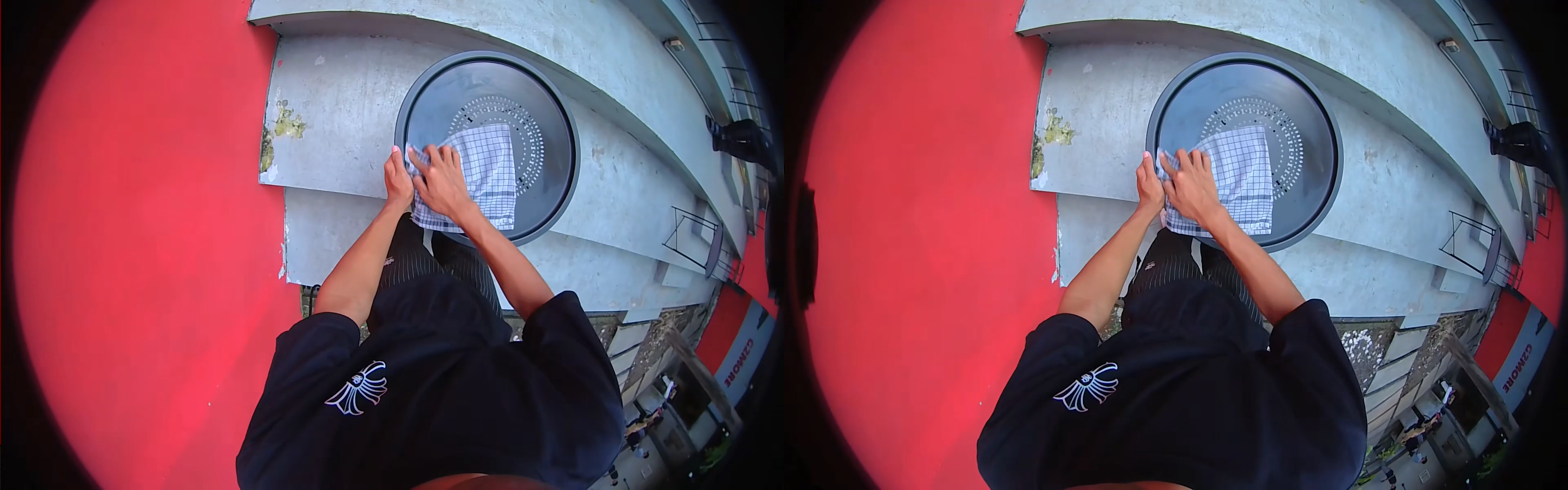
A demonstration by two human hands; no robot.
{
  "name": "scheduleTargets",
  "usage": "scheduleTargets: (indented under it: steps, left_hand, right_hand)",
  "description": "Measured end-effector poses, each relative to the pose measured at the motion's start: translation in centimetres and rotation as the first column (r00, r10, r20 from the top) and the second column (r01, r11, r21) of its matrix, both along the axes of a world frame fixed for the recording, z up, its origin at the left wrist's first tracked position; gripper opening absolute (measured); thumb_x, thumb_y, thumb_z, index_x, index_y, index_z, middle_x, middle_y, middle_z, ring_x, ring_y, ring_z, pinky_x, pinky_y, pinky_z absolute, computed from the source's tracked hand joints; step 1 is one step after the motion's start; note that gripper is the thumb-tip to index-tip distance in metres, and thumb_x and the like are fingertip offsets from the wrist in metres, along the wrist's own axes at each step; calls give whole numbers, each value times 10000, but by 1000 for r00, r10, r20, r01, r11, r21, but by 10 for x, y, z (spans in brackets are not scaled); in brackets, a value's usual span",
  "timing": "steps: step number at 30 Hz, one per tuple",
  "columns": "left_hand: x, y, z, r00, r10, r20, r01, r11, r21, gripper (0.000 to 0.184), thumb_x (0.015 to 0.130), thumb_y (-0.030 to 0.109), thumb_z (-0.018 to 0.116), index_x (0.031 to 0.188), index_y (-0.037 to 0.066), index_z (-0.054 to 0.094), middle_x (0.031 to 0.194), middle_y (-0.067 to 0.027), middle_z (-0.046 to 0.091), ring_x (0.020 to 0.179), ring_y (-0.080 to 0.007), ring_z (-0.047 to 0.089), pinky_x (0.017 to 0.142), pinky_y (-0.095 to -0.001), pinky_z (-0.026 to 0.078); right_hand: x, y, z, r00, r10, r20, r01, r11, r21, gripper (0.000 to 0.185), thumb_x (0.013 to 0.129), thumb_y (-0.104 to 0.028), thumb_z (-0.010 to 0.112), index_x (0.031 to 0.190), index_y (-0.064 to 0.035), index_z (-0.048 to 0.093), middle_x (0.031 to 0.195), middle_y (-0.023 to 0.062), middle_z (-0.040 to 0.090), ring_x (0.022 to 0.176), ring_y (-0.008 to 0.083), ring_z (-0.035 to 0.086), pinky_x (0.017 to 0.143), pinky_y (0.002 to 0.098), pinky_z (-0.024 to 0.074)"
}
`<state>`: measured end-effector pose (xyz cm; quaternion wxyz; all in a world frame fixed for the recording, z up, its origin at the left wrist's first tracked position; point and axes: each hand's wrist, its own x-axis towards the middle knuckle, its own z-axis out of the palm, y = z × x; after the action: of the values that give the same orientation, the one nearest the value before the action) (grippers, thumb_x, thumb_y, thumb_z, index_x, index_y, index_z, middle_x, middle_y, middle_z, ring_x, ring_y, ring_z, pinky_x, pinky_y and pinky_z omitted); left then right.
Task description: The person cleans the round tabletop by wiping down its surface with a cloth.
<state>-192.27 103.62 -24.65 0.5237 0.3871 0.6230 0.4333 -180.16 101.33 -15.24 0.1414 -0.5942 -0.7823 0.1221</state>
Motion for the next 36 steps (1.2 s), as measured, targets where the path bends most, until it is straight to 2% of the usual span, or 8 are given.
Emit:
scheduleTargets:
  steps: [7,9,10,13,21,23,27,36]
  left_hand:
    - [5,0,2,999,37,33,-37,999,-1,610,1141,481,357,848,-29,518,779,-127,513,780,-246,475,774,-425,429]
    - [2,1,-2,998,-2,64,4,1000,-25,616,1138,491,359,845,-27,515,780,-114,520,789,-230,477,781,-423,429]
    - [-6,4,-6,996,-90,14,91,988,-122,690,1130,541,341,1059,-67,660,997,-119,693,961,-226,613,926,-378,480]
    - [7,2,-3,998,55,22,-56,998,3,633,1132,512,357,832,-23,512,762,-94,509,767,-220,469,748,-422,425]
    - [4,1,-15,1000,-2,26,2,1000,12,639,1130,525,359,815,-12,502,750,-86,496,758,-215,460,737,-415,422]
    - [7,1,2,998,44,37,-44,999,7,638,1132,525,357,810,-8,496,754,-64,494,762,-204,455,741,-408,422]
    - [6,1,5,999,38,-14,-38,999,2,650,1136,521,345,854,-26,554,797,-76,575,798,-204,506,796,-401,447]
    - [5,0,-3,999,15,42,-15,1000,3,658,1137,519,337,890,-40,582,833,-90,614,823,-206,535,812,-397,460]
  right_hand:
    - [65,-113,34,992,94,-83,-119,915,-385,529,914,-174,673,1441,-148,653,1163,134,538,1084,325,479,965,423,384]
    - [73,-118,34,991,117,-60,-131,910,-393,553,912,-112,683,1457,-193,646,1181,125,535,1089,319,475,962,418,378]
    - [72,-116,32,991,121,-56,-133,915,-381,553,916,-88,676,1456,-203,647,1194,120,532,1090,316,477,961,426,376]
    - [51,-93,17,989,136,-59,-146,966,-213,536,918,-90,667,1443,-197,657,1201,123,540,1103,319,483,962,439,375]
    - [30,-68,10,997,65,-42,-70,990,-124,515,916,-81,650,1420,-184,674,1210,137,552,1140,332,490,1008,459,361]
    - [53,-95,24,992,111,-67,-126,946,-300,524,928,-67,642,1432,-205,670,1219,134,551,1142,335,486,1039,475,347]
    - [82,-126,26,988,145,-48,-152,919,-362,534,937,-62,639,1444,-229,662,1229,127,546,1146,336,482,1063,498,329]
    - [28,-65,9,996,79,-45,-86,978,-189,543,900,-73,655,1432,-183,663,1233,137,547,1179,340,505,1080,544,328]
